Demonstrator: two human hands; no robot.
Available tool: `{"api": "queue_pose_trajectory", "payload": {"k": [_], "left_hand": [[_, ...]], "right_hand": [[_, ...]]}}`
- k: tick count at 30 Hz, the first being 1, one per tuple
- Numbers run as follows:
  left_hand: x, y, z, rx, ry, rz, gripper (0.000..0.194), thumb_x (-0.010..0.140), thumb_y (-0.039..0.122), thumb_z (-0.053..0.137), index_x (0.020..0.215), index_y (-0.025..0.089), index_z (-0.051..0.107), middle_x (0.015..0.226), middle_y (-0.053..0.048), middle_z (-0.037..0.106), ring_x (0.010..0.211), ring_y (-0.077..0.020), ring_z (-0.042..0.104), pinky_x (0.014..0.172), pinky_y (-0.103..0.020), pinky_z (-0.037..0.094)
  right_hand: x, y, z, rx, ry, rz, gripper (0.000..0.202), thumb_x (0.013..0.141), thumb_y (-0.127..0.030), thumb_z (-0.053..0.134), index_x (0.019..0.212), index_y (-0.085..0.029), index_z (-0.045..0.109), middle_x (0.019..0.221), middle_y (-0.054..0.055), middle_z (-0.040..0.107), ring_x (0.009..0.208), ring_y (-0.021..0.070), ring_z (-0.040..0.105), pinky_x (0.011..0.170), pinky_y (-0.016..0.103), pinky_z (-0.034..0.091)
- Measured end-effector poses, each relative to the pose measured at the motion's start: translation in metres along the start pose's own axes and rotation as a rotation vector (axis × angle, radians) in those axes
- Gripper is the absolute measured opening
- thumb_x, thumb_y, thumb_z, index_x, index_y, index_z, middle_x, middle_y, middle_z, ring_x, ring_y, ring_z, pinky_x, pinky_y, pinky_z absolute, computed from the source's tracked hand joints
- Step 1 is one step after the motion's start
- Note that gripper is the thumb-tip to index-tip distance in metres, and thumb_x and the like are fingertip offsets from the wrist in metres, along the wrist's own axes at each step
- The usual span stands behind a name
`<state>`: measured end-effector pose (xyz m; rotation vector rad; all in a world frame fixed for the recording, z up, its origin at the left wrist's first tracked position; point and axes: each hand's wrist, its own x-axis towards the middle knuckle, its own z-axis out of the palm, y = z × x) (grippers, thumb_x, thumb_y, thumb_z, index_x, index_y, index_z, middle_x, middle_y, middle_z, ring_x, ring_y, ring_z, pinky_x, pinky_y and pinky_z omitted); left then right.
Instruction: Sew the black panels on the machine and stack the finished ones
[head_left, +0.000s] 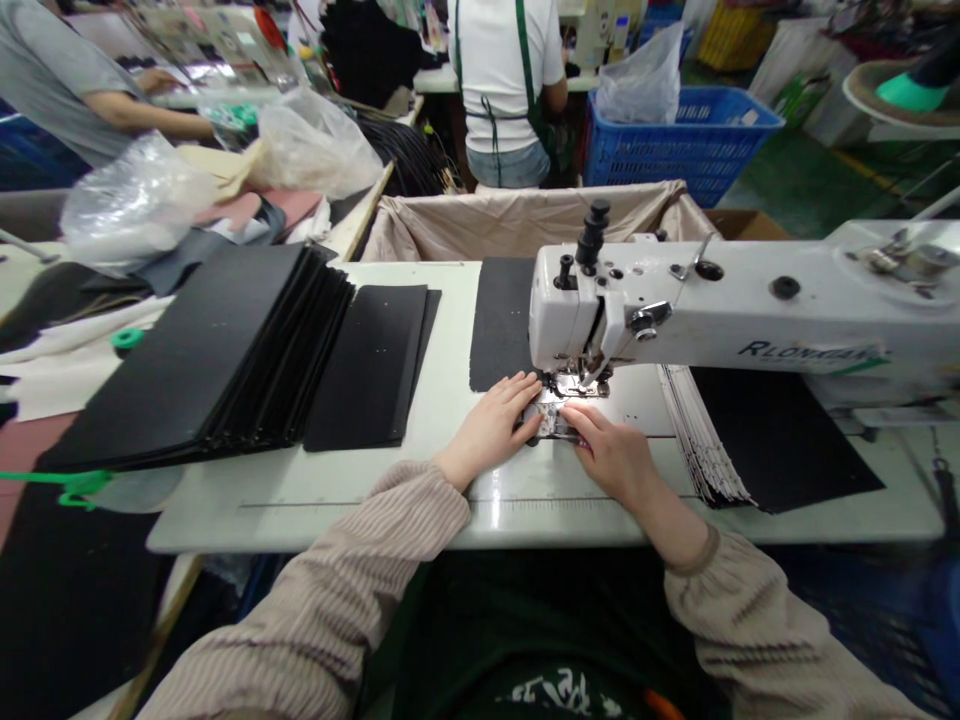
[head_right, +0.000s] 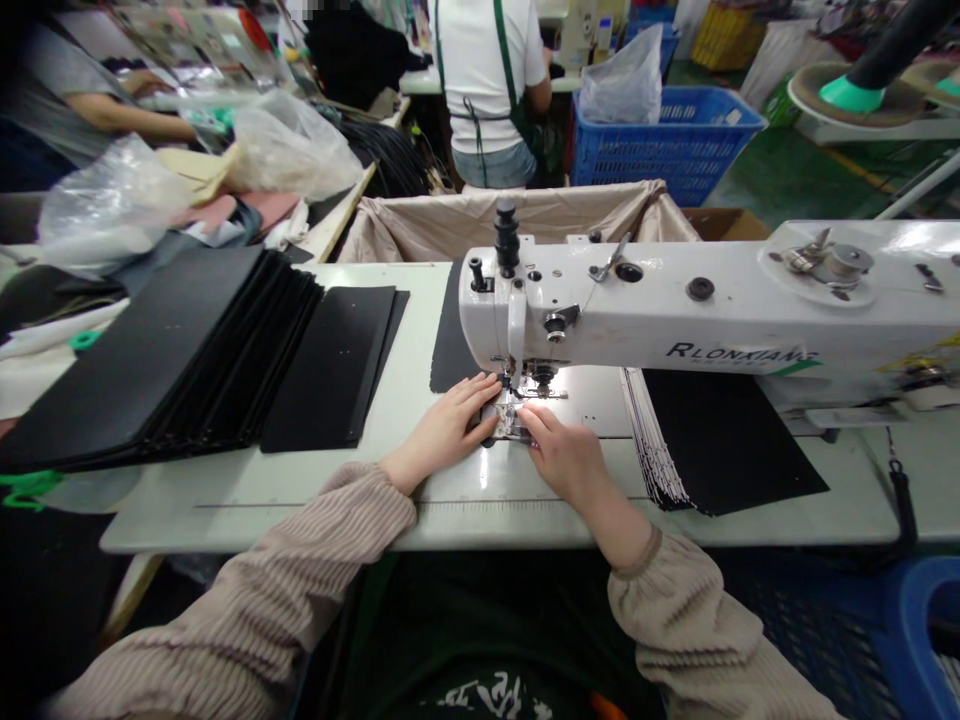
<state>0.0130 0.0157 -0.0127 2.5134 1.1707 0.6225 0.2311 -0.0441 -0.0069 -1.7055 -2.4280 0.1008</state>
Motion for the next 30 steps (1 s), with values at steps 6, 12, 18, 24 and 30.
{"api": "queue_pose_trajectory", "payload": {"k": [6, 12, 18, 24, 30], "left_hand": [[0.0, 0.001, -0.002, 0.007, 0.043, -0.004, 0.045, 0.098, 0.038, 0.048, 0.139, 0.018, 0.048, 0.146, -0.011, 0.049, 0.14, -0.0257, 0.041, 0.117, -0.05, 0.031], [0.001, -0.007, 0.005, 0.047, 0.064, -0.055, 0.057, 0.098, 0.041, 0.045, 0.148, 0.014, 0.035, 0.154, -0.015, 0.037, 0.147, -0.0281, 0.027, 0.12, -0.053, 0.023], [0.006, -0.006, 0.007, 0.112, 0.063, -0.081, 0.06, 0.1, 0.044, 0.039, 0.15, 0.011, 0.032, 0.152, -0.018, 0.04, 0.144, -0.0308, 0.032, 0.117, -0.053, 0.024], [-0.005, 0.01, -0.007, 0.251, 0.216, -0.301, 0.051, 0.1, 0.046, 0.04, 0.139, 0.015, 0.052, 0.108, -0.017, 0.067, 0.11, -0.0329, 0.061, 0.098, -0.054, 0.043], [-0.111, 0.045, -0.021, 0.333, 0.15, -0.434, 0.043, 0.097, 0.041, 0.047, 0.136, 0.023, 0.056, 0.145, -0.015, 0.048, 0.136, -0.0372, 0.04, 0.11, -0.059, 0.031]], "right_hand": [[-0.001, 0.0, -0.001, 0.044, 0.016, 0.01, 0.048, 0.09, -0.021, 0.047, 0.138, -0.026, 0.052, 0.143, 0.004, 0.054, 0.098, 0.0205, 0.067, 0.073, 0.031, 0.052], [-0.001, -0.001, -0.003, 0.058, 0.026, 0.026, 0.045, 0.092, -0.023, 0.046, 0.136, -0.026, 0.052, 0.142, 0.004, 0.055, 0.101, 0.0208, 0.066, 0.074, 0.03, 0.051], [-0.003, -0.002, -0.006, 0.049, 0.029, 0.037, 0.043, 0.092, -0.024, 0.046, 0.135, -0.027, 0.053, 0.14, 0.003, 0.056, 0.105, 0.0213, 0.064, 0.075, 0.03, 0.051], [-0.004, 0.0, -0.005, 0.123, 0.083, 0.029, 0.038, 0.092, -0.022, 0.047, 0.129, -0.026, 0.055, 0.134, 0.003, 0.06, 0.101, 0.0207, 0.064, 0.074, 0.03, 0.049], [-0.02, 0.023, -0.012, 0.537, 0.263, -0.01, 0.024, 0.095, -0.027, 0.047, 0.111, -0.022, 0.064, 0.111, 0.006, 0.067, 0.102, 0.0201, 0.062, 0.086, 0.03, 0.048]]}}
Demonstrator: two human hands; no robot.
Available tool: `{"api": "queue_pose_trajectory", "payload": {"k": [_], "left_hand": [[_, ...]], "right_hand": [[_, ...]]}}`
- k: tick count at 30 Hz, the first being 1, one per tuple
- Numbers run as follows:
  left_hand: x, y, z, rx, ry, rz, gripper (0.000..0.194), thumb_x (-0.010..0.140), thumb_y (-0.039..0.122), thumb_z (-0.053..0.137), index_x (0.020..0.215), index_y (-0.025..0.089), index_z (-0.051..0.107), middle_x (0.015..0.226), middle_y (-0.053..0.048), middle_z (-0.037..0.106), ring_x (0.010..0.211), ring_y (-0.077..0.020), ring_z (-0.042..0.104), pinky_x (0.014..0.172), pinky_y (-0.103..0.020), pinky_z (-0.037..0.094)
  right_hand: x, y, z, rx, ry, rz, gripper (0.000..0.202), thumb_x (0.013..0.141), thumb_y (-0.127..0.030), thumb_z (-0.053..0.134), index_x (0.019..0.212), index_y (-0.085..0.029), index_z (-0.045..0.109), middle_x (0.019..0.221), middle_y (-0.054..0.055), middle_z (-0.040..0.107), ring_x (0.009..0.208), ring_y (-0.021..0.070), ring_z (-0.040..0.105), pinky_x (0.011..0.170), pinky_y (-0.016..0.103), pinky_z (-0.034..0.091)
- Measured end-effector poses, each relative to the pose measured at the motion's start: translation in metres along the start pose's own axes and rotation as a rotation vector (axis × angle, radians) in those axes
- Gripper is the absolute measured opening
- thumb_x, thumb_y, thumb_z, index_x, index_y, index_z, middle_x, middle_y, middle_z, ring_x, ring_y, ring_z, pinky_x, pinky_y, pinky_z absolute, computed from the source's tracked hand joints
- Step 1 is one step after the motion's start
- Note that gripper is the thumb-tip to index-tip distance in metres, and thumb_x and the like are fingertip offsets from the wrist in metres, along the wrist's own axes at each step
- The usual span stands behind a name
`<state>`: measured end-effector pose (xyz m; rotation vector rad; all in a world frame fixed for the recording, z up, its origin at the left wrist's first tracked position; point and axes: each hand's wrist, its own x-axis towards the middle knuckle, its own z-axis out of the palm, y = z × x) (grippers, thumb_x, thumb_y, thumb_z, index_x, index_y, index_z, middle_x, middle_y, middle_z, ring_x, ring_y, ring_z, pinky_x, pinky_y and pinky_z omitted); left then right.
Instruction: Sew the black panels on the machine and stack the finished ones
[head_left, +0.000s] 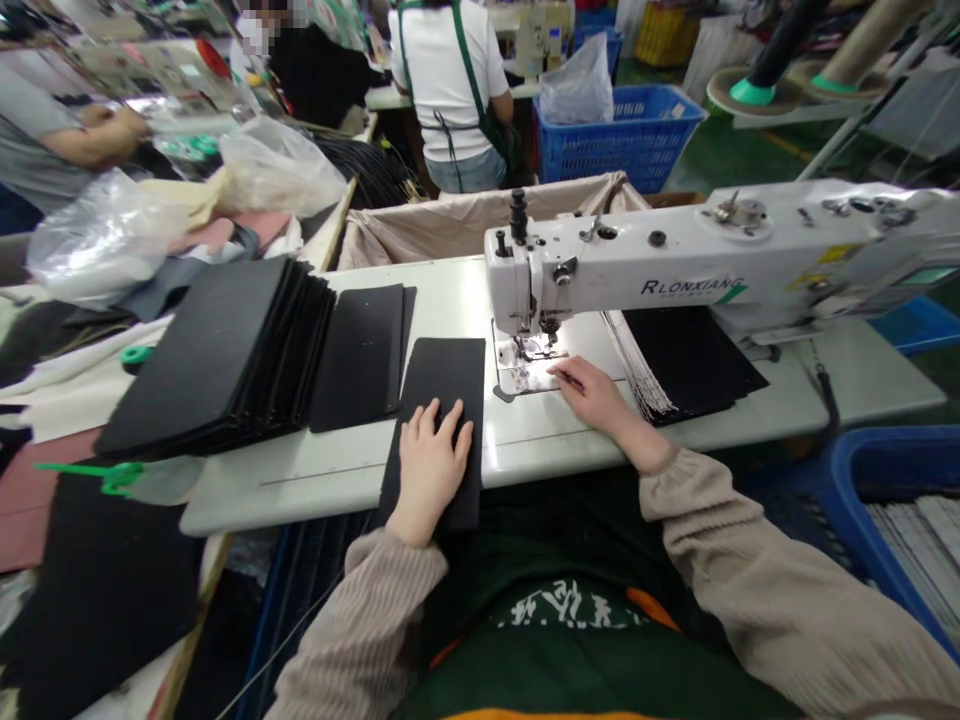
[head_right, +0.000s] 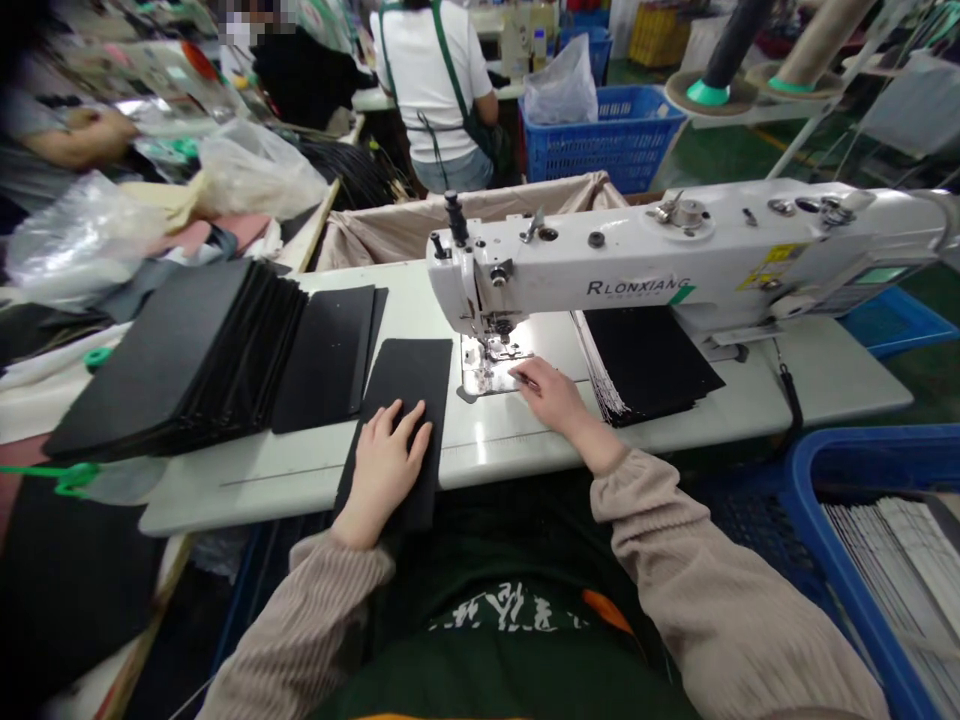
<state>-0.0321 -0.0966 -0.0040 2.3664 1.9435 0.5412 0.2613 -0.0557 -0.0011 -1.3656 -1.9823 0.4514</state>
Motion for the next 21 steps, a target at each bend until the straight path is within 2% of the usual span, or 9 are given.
{"api": "queue_pose_trajectory", "payload": {"k": [2, 4, 6, 9, 12, 15, 17, 19, 21], "left_hand": [[-0.036, -0.011, -0.014, -0.035, -0.099, 0.002, 0.04, 0.099, 0.037, 0.044, 0.135, 0.026, 0.055, 0.148, -0.011, 0.045, 0.14, -0.0352, 0.037, 0.113, -0.06, 0.028], [-0.058, -0.018, -0.025, -0.109, -0.197, 0.064, 0.035, 0.1, 0.035, 0.043, 0.131, 0.028, 0.057, 0.149, -0.006, 0.045, 0.144, -0.0327, 0.032, 0.116, -0.06, 0.024], [-0.064, -0.018, -0.03, -0.186, -0.277, 0.15, 0.03, 0.1, 0.033, 0.042, 0.125, 0.028, 0.059, 0.15, -0.003, 0.045, 0.146, -0.0299, 0.027, 0.118, -0.061, 0.019], [-0.048, -0.004, -0.026, -0.261, -0.353, 0.275, 0.026, 0.1, 0.028, 0.041, 0.119, 0.026, 0.059, 0.15, -0.002, 0.045, 0.148, -0.0269, 0.026, 0.12, -0.059, 0.015], [-0.021, 0.024, -0.017, -0.292, -0.374, 0.376, 0.02, 0.099, 0.026, 0.044, 0.113, 0.023, 0.059, 0.146, -0.004, 0.048, 0.146, -0.0267, 0.028, 0.12, -0.058, 0.015], [-0.004, 0.062, -0.008, -0.299, -0.311, 0.412, 0.018, 0.094, 0.035, 0.056, 0.105, 0.021, 0.058, 0.135, -0.008, 0.055, 0.135, -0.0293, 0.042, 0.114, -0.054, 0.028], [-0.002, 0.091, -0.001, -0.315, -0.281, 0.437, 0.032, 0.088, 0.045, 0.064, 0.108, 0.021, 0.057, 0.122, -0.009, 0.059, 0.119, -0.0295, 0.051, 0.103, -0.049, 0.04], [-0.005, 0.117, 0.009, -0.327, -0.28, 0.488, 0.044, 0.083, 0.049, 0.07, 0.114, 0.02, 0.056, 0.114, -0.009, 0.059, 0.107, -0.0285, 0.053, 0.093, -0.045, 0.045], [-0.011, 0.136, 0.02, -0.315, -0.285, 0.547, 0.039, 0.085, 0.043, 0.07, 0.114, 0.02, 0.056, 0.11, -0.009, 0.058, 0.1, -0.0269, 0.054, 0.087, -0.042, 0.046]], "right_hand": [[-0.017, 0.0, -0.013, 0.084, 0.037, 0.043, 0.024, 0.095, -0.03, 0.048, 0.109, -0.021, 0.065, 0.102, 0.007, 0.069, 0.096, 0.0204, 0.064, 0.087, 0.032, 0.049], [-0.038, -0.004, -0.023, 0.13, 0.032, 0.132, 0.026, 0.095, -0.033, 0.049, 0.112, -0.021, 0.065, 0.092, 0.005, 0.07, 0.086, 0.0196, 0.065, 0.083, 0.032, 0.049], [-0.06, -0.012, -0.03, 0.176, 0.02, 0.222, 0.029, 0.095, -0.035, 0.049, 0.114, -0.021, 0.066, 0.083, 0.003, 0.069, 0.076, 0.0178, 0.065, 0.078, 0.03, 0.05], [-0.086, -0.023, -0.035, 0.21, 0.022, 0.299, 0.031, 0.096, -0.036, 0.048, 0.115, -0.021, 0.066, 0.08, 0.002, 0.069, 0.071, 0.0169, 0.065, 0.071, 0.029, 0.051], [-0.106, -0.025, -0.04, 0.188, 0.086, 0.35, 0.031, 0.096, -0.036, 0.047, 0.115, -0.021, 0.066, 0.095, 0.005, 0.072, 0.085, 0.0191, 0.068, 0.078, 0.03, 0.051], [-0.126, -0.021, -0.047, 0.129, 0.167, 0.406, 0.029, 0.097, -0.035, 0.047, 0.115, -0.022, 0.066, 0.112, 0.006, 0.071, 0.1, 0.0204, 0.067, 0.088, 0.031, 0.049], [-0.14, -0.019, -0.051, 0.068, 0.18, 0.459, 0.028, 0.097, -0.036, 0.047, 0.114, -0.023, 0.065, 0.112, 0.005, 0.071, 0.097, 0.0199, 0.067, 0.086, 0.03, 0.049], [-0.152, -0.018, -0.053, -0.016, 0.158, 0.518, 0.028, 0.097, -0.039, 0.048, 0.112, -0.023, 0.065, 0.104, 0.004, 0.073, 0.088, 0.0192, 0.069, 0.079, 0.03, 0.05], [-0.161, -0.02, -0.054, -0.092, 0.111, 0.563, 0.028, 0.096, -0.042, 0.049, 0.109, -0.023, 0.064, 0.095, 0.003, 0.073, 0.08, 0.0187, 0.068, 0.072, 0.029, 0.049]]}}
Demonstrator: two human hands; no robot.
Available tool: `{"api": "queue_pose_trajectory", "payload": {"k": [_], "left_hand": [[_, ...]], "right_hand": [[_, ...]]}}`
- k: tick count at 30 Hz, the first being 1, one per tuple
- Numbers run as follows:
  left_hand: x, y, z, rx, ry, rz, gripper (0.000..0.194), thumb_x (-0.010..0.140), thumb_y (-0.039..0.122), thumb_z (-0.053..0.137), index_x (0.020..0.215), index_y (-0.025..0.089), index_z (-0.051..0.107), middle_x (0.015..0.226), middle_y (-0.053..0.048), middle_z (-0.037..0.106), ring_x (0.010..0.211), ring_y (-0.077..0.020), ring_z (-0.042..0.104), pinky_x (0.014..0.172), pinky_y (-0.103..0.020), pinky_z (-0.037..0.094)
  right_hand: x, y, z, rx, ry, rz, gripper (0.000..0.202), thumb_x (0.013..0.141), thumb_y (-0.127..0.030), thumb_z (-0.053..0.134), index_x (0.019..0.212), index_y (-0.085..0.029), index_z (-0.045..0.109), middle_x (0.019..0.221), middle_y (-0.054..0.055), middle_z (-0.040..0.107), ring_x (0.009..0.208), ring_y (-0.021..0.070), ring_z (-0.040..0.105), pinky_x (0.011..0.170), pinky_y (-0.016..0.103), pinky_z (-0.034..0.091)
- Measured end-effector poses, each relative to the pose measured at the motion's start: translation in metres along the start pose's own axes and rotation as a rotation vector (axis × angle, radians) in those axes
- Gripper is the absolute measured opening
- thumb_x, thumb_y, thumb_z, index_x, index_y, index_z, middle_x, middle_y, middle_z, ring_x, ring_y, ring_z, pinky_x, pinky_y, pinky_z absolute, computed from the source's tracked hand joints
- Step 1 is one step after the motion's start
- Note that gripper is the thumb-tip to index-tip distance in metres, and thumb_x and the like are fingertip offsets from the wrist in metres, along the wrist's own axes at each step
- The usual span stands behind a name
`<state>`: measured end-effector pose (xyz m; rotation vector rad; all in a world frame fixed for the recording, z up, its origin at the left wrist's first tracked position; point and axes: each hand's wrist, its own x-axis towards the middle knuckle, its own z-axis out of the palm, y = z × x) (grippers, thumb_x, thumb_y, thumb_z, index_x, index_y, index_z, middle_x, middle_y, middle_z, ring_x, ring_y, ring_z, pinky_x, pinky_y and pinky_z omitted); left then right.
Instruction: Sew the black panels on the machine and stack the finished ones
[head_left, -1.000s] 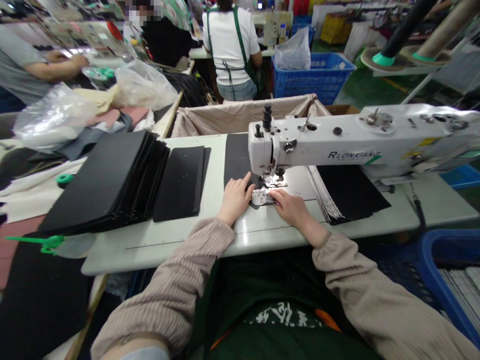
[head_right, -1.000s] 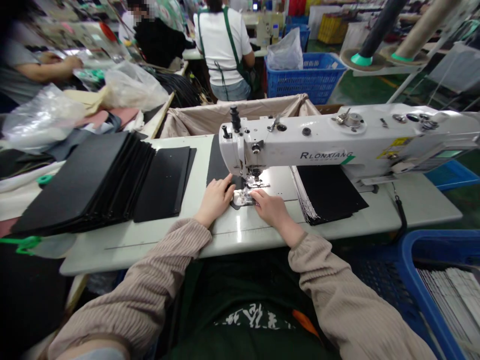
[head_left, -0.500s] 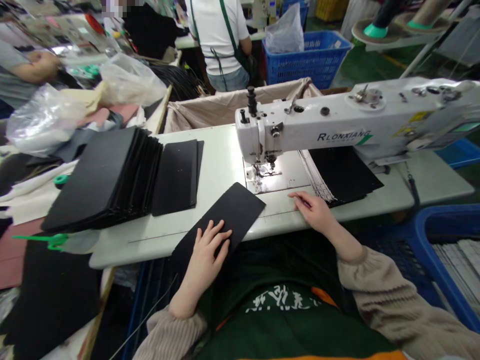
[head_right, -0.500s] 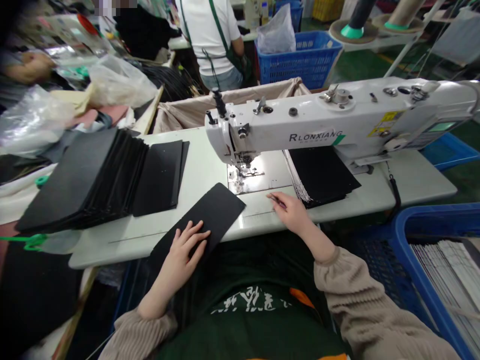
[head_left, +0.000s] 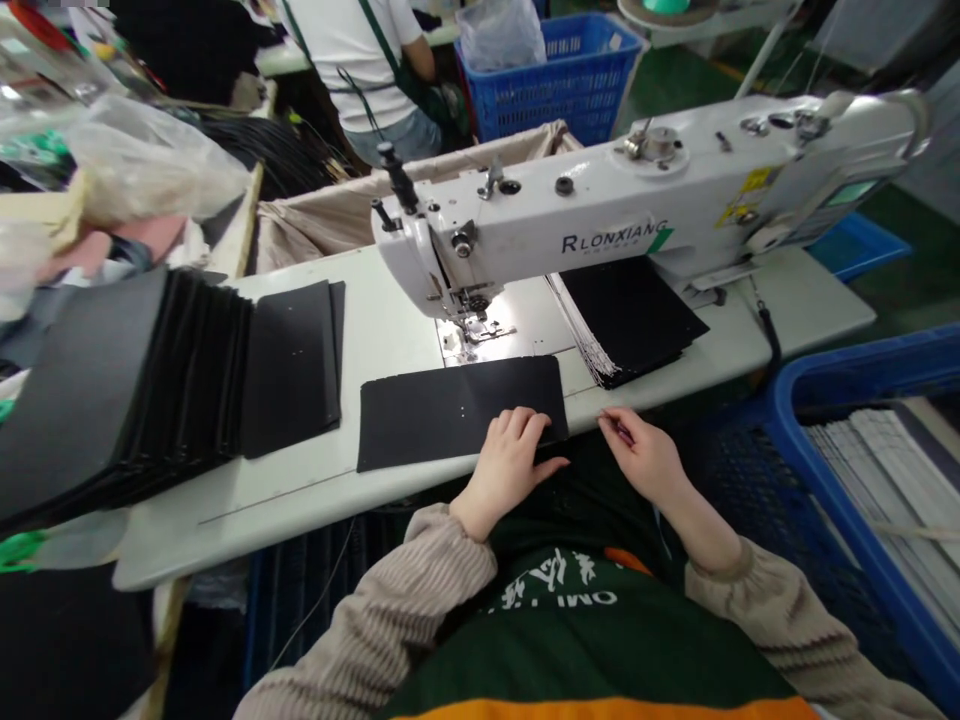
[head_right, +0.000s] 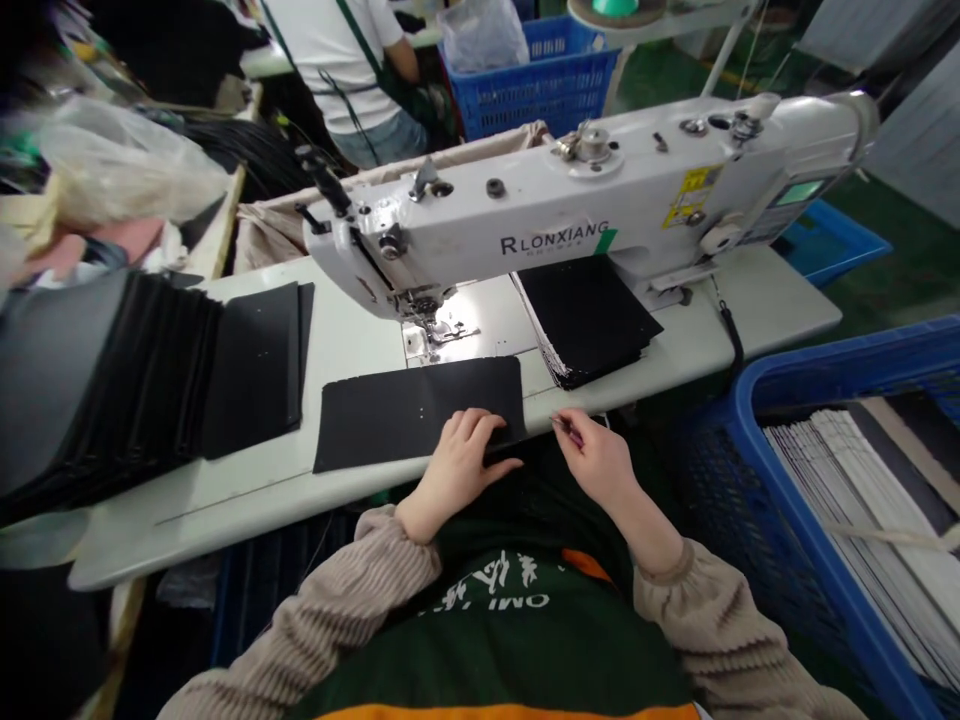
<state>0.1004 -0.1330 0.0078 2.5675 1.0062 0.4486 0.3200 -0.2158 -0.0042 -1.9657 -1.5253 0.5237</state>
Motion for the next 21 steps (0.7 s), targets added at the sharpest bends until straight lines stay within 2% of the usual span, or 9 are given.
{"api": "queue_pose_trajectory", "payload": {"k": [3, 4, 7, 11, 16, 21], "left_hand": [[0.004, 0.007, 0.017, -0.003, 0.003, 0.045, 0.012, 0.095, 0.029, 0.057, 0.102, 0.02, 0.059, 0.102, -0.007, 0.059, 0.094, -0.0232, 0.054, 0.083, -0.038, 0.047], [0.004, 0.006, 0.02, -0.03, 0.015, 0.051, 0.01, 0.097, 0.027, 0.053, 0.099, 0.02, 0.06, 0.099, -0.006, 0.059, 0.092, -0.022, 0.054, 0.082, -0.037, 0.048], [0.001, 0.001, 0.02, -0.154, 0.046, 0.043, 0.011, 0.098, 0.026, 0.051, 0.098, 0.021, 0.061, 0.097, -0.005, 0.06, 0.093, -0.0204, 0.055, 0.083, -0.035, 0.049], [0.0, -0.002, 0.014, -0.266, 0.039, -0.015, 0.008, 0.098, 0.025, 0.052, 0.1, 0.022, 0.06, 0.102, -0.005, 0.059, 0.099, -0.0202, 0.055, 0.089, -0.036, 0.049], [0.0, 0.0, 0.012, -0.318, 0.033, -0.033, 0.006, 0.097, 0.022, 0.052, 0.1, 0.021, 0.057, 0.105, -0.006, 0.057, 0.103, -0.0207, 0.054, 0.091, -0.037, 0.049], [-0.003, 0.003, 0.013, -0.347, 0.04, -0.008, 0.006, 0.097, 0.02, 0.051, 0.099, 0.021, 0.057, 0.11, -0.007, 0.056, 0.105, -0.02, 0.054, 0.094, -0.036, 0.049]], "right_hand": [[-0.009, -0.002, 0.0, -0.065, -0.082, 0.007, 0.029, 0.097, -0.046, 0.047, 0.11, -0.024, 0.059, 0.094, 0.003, 0.072, 0.08, 0.0188, 0.068, 0.066, 0.027, 0.045], [-0.011, -0.004, 0.001, -0.075, -0.111, -0.004, 0.029, 0.098, -0.046, 0.045, 0.111, -0.023, 0.057, 0.094, 0.003, 0.072, 0.081, 0.0186, 0.068, 0.065, 0.027, 0.044], [-0.015, -0.011, 0.004, -0.12, -0.173, -0.053, 0.026, 0.1, -0.043, 0.042, 0.107, -0.023, 0.056, 0.092, 0.003, 0.071, 0.078, 0.0179, 0.066, 0.062, 0.027, 0.039], [-0.017, -0.019, 0.009, -0.176, -0.213, -0.09, 0.021, 0.098, -0.042, 0.047, 0.098, -0.022, 0.055, 0.081, 0.0, 0.069, 0.068, 0.0163, 0.063, 0.057, 0.027, 0.032], [-0.018, -0.029, 0.011, -0.179, -0.229, -0.094, 0.019, 0.098, -0.039, 0.046, 0.093, -0.022, 0.054, 0.075, -0.001, 0.067, 0.062, 0.0139, 0.061, 0.055, 0.027, 0.027], [-0.015, -0.035, 0.015, -0.249, -0.255, -0.088, 0.022, 0.099, -0.039, 0.044, 0.091, -0.022, 0.053, 0.073, -0.001, 0.068, 0.061, 0.0152, 0.061, 0.053, 0.028, 0.022]]}}
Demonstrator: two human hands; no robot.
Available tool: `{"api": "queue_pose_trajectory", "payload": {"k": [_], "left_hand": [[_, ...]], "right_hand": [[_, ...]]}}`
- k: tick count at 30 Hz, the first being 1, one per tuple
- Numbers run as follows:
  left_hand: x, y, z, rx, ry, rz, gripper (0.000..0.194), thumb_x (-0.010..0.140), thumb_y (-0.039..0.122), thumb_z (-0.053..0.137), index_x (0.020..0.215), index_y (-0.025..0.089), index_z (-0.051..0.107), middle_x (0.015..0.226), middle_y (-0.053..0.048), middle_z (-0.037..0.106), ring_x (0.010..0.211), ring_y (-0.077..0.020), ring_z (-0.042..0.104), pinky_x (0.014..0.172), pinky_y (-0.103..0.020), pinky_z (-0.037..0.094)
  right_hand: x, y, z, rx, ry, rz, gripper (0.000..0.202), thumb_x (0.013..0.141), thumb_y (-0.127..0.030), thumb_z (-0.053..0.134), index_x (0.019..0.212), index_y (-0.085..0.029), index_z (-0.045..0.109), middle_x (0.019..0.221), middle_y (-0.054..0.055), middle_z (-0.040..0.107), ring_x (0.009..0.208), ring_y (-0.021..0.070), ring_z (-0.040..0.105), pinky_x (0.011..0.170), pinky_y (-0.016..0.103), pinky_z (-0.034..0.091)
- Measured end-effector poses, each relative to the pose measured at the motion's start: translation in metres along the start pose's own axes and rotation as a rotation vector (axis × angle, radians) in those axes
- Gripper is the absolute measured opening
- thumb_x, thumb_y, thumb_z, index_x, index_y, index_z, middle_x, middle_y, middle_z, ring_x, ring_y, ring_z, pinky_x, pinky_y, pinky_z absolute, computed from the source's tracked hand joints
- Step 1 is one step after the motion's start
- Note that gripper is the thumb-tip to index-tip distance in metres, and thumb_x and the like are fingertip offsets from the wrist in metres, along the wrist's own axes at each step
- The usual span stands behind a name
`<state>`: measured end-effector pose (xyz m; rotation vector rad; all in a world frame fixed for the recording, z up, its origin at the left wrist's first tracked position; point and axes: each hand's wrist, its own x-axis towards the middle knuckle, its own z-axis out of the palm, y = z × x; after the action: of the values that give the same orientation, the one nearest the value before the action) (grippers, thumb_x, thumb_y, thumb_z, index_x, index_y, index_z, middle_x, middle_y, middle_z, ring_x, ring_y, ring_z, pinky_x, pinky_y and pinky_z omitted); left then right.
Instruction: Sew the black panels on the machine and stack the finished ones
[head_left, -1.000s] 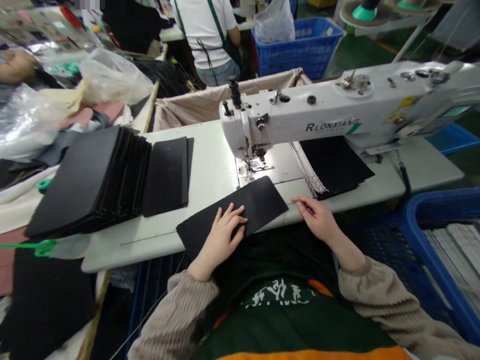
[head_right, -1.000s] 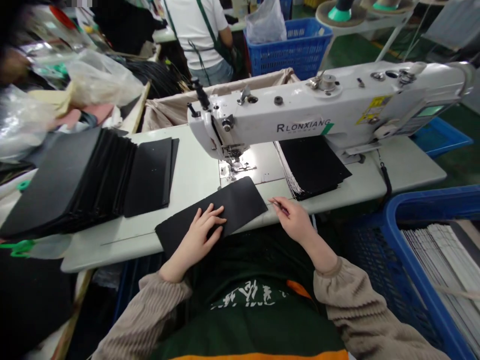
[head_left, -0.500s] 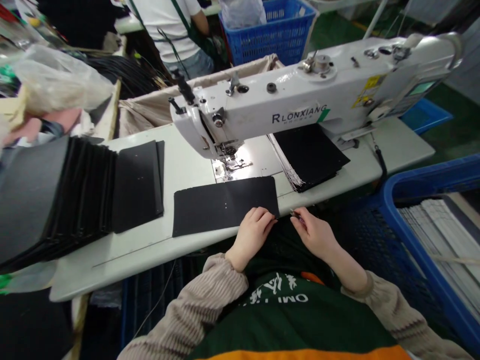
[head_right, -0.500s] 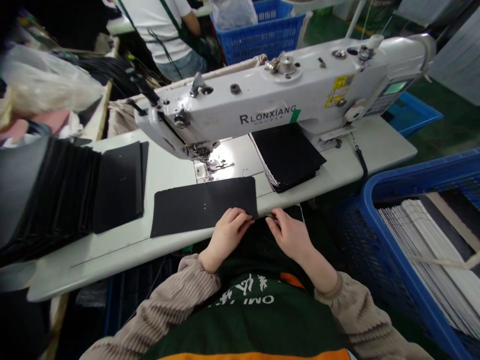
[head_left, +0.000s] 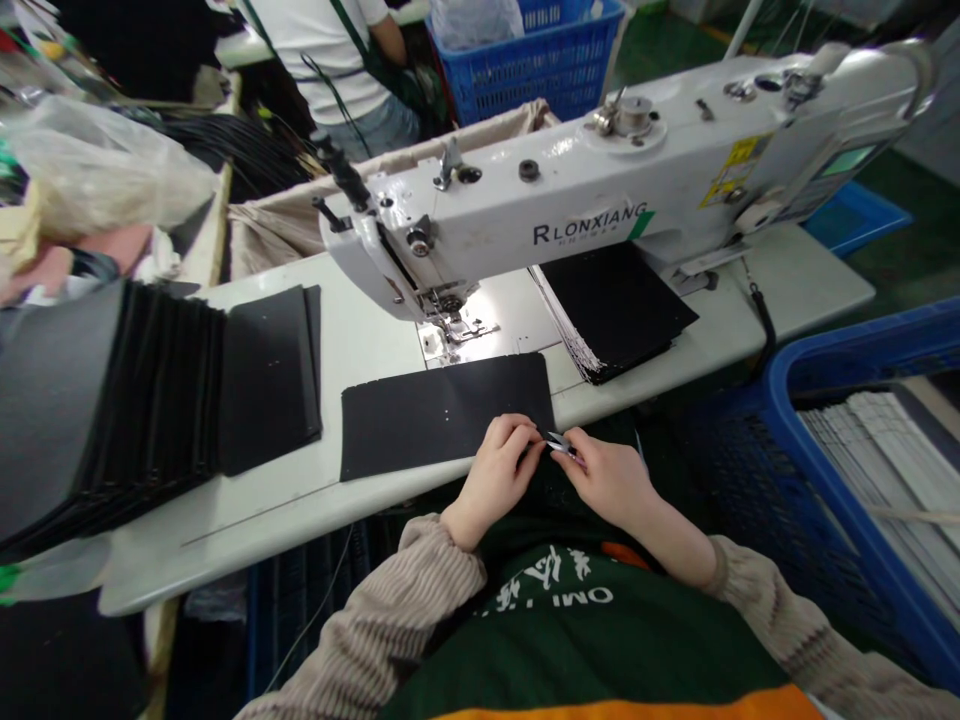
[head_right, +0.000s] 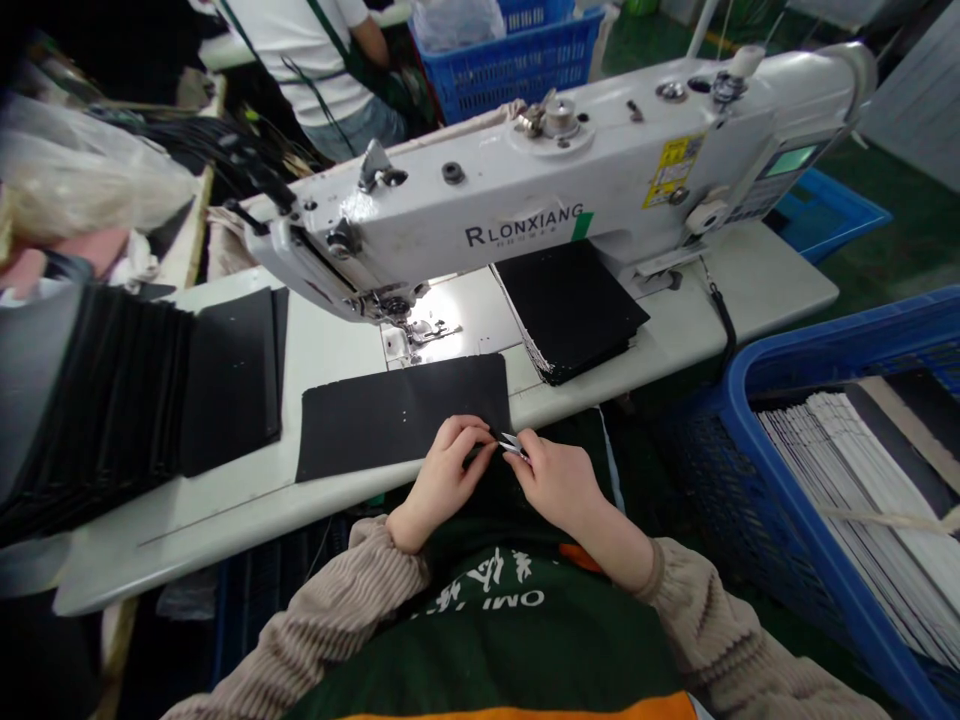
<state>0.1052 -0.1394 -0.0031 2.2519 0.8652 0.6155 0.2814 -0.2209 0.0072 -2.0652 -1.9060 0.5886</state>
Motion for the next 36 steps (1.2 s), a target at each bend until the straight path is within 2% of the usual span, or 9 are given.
{"api": "queue_pose_trajectory", "payload": {"k": [3, 7, 10, 12, 14, 19, 36], "left_hand": [[0.002, 0.0, -0.006, 0.001, -0.025, 0.025, 0.009, 0.097, 0.021, 0.051, 0.099, 0.02, 0.06, 0.115, -0.009, 0.055, 0.109, -0.019, 0.055, 0.096, -0.034, 0.049], [0.015, -0.008, -0.03, 0.035, -0.183, 0.152, 0.015, 0.098, 0.026, 0.05, 0.101, 0.022, 0.064, 0.123, -0.008, 0.059, 0.118, -0.0197, 0.055, 0.103, -0.036, 0.046], [0.028, -0.018, -0.041, 0.141, -0.248, 0.186, 0.029, 0.099, 0.031, 0.049, 0.126, 0.025, 0.058, 0.14, -0.006, 0.055, 0.136, -0.022, 0.043, 0.116, -0.045, 0.033], [0.032, -0.023, -0.038, 0.253, -0.227, 0.145, 0.044, 0.099, 0.033, 0.049, 0.142, 0.026, 0.045, 0.15, -0.005, 0.046, 0.144, -0.023, 0.033, 0.12, -0.048, 0.025], [0.033, -0.024, -0.028, 0.343, -0.169, 0.096, 0.049, 0.099, 0.033, 0.048, 0.147, 0.026, 0.039, 0.154, -0.005, 0.04, 0.147, -0.0237, 0.028, 0.121, -0.049, 0.023], [0.03, -0.015, -0.009, 0.426, -0.077, 0.036, 0.045, 0.1, 0.031, 0.045, 0.145, 0.031, 0.043, 0.157, -0.003, 0.036, 0.147, -0.0252, 0.027, 0.121, -0.049, 0.024], [0.03, -0.012, -0.013, 0.419, -0.094, 0.046, 0.048, 0.099, 0.032, 0.048, 0.147, 0.032, 0.041, 0.157, -0.003, 0.035, 0.147, -0.0267, 0.027, 0.12, -0.051, 0.024]], "right_hand": [[0.004, 0.0, 0.002, -0.026, -0.015, 0.003, 0.024, 0.1, -0.039, 0.041, 0.089, -0.023, 0.054, 0.074, -0.001, 0.069, 0.062, 0.0158, 0.062, 0.053, 0.028, 0.021], [0.008, 0.007, 0.002, -0.01, -0.012, 0.028, 0.029, 0.101, -0.041, 0.038, 0.086, -0.024, 0.056, 0.071, -0.001, 0.069, 0.062, 0.0161, 0.063, 0.053, 0.028, 0.023], [0.01, 0.016, -0.001, 0.003, 0.037, 0.08, 0.027, 0.099, -0.044, 0.041, 0.09, -0.025, 0.057, 0.069, -0.002, 0.068, 0.061, 0.0167, 0.064, 0.053, 0.028, 0.026], [0.011, 0.02, -0.003, 0.001, 0.076, 0.107, 0.025, 0.098, -0.046, 0.044, 0.095, -0.025, 0.058, 0.068, -0.002, 0.067, 0.06, 0.0173, 0.063, 0.053, 0.027, 0.027], [0.012, 0.022, -0.004, 0.001, 0.095, 0.111, 0.025, 0.097, -0.046, 0.046, 0.098, -0.024, 0.058, 0.068, -0.002, 0.067, 0.06, 0.0173, 0.063, 0.053, 0.027, 0.028], [0.013, 0.022, 0.0, 0.001, 0.105, 0.091, 0.023, 0.097, -0.044, 0.046, 0.097, -0.024, 0.058, 0.071, -0.002, 0.069, 0.062, 0.0168, 0.064, 0.054, 0.027, 0.029], [0.013, 0.02, 0.006, -0.031, 0.11, 0.108, 0.022, 0.098, -0.041, 0.044, 0.099, -0.024, 0.059, 0.075, 0.0, 0.071, 0.063, 0.0181, 0.065, 0.053, 0.028, 0.028]]}}
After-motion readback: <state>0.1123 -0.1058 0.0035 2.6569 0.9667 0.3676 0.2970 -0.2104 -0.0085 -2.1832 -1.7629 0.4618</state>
